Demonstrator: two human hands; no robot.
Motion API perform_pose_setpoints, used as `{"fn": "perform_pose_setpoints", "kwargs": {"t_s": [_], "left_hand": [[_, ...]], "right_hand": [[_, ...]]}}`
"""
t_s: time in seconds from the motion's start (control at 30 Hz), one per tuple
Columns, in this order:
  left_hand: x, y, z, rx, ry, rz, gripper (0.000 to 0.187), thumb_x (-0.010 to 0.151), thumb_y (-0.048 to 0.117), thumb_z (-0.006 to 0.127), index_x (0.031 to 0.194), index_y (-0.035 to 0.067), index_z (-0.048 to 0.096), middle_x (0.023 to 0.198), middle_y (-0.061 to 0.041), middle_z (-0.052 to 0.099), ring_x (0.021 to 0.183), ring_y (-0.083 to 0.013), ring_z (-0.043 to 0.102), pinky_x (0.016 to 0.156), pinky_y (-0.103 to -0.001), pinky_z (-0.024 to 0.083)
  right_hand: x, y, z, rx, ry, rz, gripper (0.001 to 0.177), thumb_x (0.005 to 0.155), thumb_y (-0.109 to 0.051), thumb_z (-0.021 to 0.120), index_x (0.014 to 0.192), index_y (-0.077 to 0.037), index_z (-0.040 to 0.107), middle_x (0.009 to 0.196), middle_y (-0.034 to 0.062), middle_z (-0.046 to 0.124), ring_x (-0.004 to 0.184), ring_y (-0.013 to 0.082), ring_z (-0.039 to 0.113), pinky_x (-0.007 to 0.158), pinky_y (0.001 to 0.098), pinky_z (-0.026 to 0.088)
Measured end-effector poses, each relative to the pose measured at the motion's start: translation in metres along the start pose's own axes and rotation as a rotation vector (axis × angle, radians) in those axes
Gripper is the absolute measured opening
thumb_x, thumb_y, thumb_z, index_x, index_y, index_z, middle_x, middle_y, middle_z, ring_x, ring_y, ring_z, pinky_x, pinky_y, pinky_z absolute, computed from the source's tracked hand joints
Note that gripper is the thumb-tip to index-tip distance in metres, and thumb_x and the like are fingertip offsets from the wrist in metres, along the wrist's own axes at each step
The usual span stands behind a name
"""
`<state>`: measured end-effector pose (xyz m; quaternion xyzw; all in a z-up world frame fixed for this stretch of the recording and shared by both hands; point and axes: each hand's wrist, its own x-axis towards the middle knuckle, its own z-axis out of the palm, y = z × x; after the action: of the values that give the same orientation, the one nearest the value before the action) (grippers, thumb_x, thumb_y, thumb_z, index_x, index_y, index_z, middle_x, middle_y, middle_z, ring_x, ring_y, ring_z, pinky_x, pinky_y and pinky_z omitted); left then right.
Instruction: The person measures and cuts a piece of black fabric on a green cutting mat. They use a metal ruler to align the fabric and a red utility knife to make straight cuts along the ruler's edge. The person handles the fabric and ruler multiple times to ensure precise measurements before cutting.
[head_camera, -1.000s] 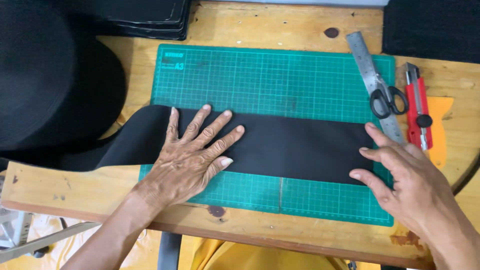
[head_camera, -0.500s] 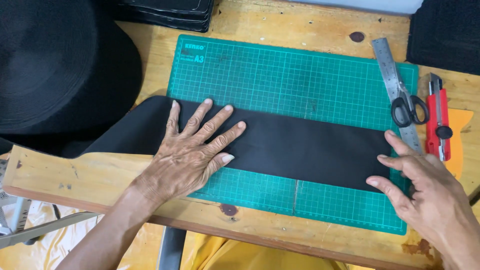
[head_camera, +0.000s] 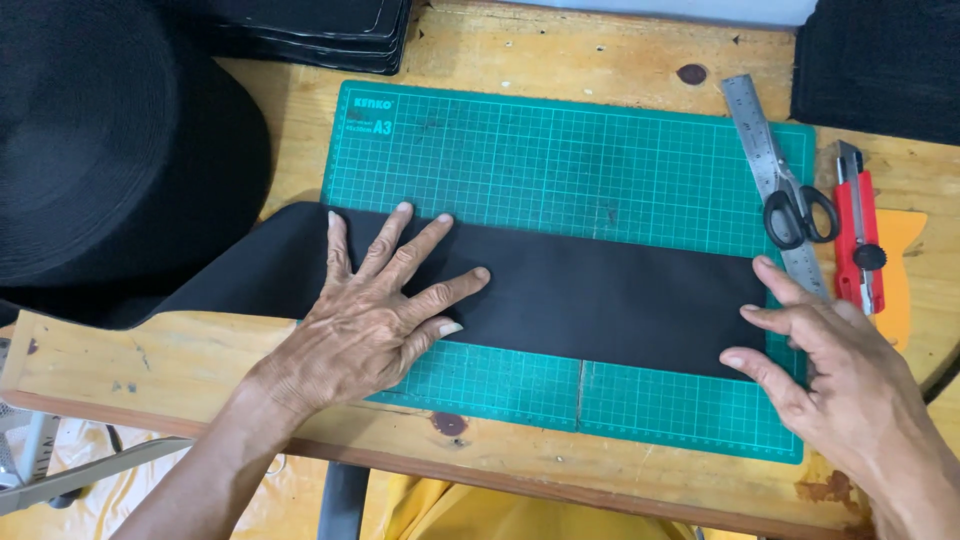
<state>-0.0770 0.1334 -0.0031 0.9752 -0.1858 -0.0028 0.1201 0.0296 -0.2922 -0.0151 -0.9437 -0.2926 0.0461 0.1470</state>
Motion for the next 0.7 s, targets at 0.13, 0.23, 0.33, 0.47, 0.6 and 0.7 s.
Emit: {"fn": "perform_pose_setpoints", "kwargs": {"t_s": [0.13,0.23,0.33,0.47,0.6,0.7], "left_hand": [[0.001,0.0,-0.003,-0.066,0.008,0.004,0.053,0.108,0.053,0.028,0.153,0.035,0.049,0.171,-0.008,0.019,0.158,-0.042,0.007,0.107,-0.085,-0.001],[0.002,0.001,-0.004,-0.092,0.078,0.05,0.053,0.109,0.049,0.028,0.151,0.03,0.054,0.168,-0.008,0.03,0.158,-0.0418,0.015,0.116,-0.078,0.002],[0.005,0.003,-0.006,0.017,0.099,0.047,0.044,0.101,0.04,0.055,0.143,0.03,0.06,0.152,-0.006,0.047,0.127,-0.0425,0.046,0.094,-0.059,0.035],[0.005,0.0,-0.006,-0.056,0.035,0.002,0.045,0.1,0.041,0.055,0.144,0.033,0.058,0.148,-0.002,0.052,0.12,-0.0408,0.047,0.082,-0.055,0.035],[0.006,-0.002,-0.008,-0.107,0.039,-0.005,0.047,0.097,0.04,0.06,0.143,0.034,0.06,0.149,-0.002,0.052,0.121,-0.0427,0.046,0.089,-0.055,0.032],[0.005,-0.004,-0.005,-0.097,0.039,-0.021,0.049,0.095,0.047,0.062,0.143,0.037,0.06,0.15,0.001,0.053,0.126,-0.0412,0.046,0.096,-0.054,0.031]], "right_hand": [[0.0,-0.002,-0.002,-0.001,0.012,-0.005,0.054,0.076,-0.035,0.078,0.122,-0.007,0.07,0.163,0.0071,0.053,0.137,0.0281,0.058,0.1,0.0447,0.051],[0.002,-0.005,-0.004,0.004,-0.02,0.05,0.051,0.077,-0.037,0.077,0.121,-0.009,0.071,0.163,0.0046,0.053,0.14,0.0259,0.056,0.103,0.0457,0.049],[0.002,-0.005,-0.004,0.006,-0.035,0.076,0.053,0.077,-0.036,0.078,0.123,-0.011,0.071,0.163,0.0025,0.052,0.13,0.0288,0.06,0.096,0.046,0.052],[0.002,-0.008,-0.006,0.025,-0.002,0.04,0.05,0.078,-0.035,0.078,0.121,-0.011,0.071,0.16,0.0032,0.055,0.135,0.0279,0.059,0.096,0.0459,0.051],[0.003,-0.014,-0.011,0.086,0.008,0.037,0.047,0.08,-0.033,0.077,0.119,-0.009,0.071,0.159,0.0035,0.054,0.141,0.0275,0.055,0.105,0.0467,0.046],[0.003,-0.018,-0.014,0.129,0.005,0.019,0.044,0.082,-0.031,0.076,0.119,-0.008,0.07,0.161,0.0051,0.052,0.142,0.0299,0.053,0.11,0.0521,0.041]]}}
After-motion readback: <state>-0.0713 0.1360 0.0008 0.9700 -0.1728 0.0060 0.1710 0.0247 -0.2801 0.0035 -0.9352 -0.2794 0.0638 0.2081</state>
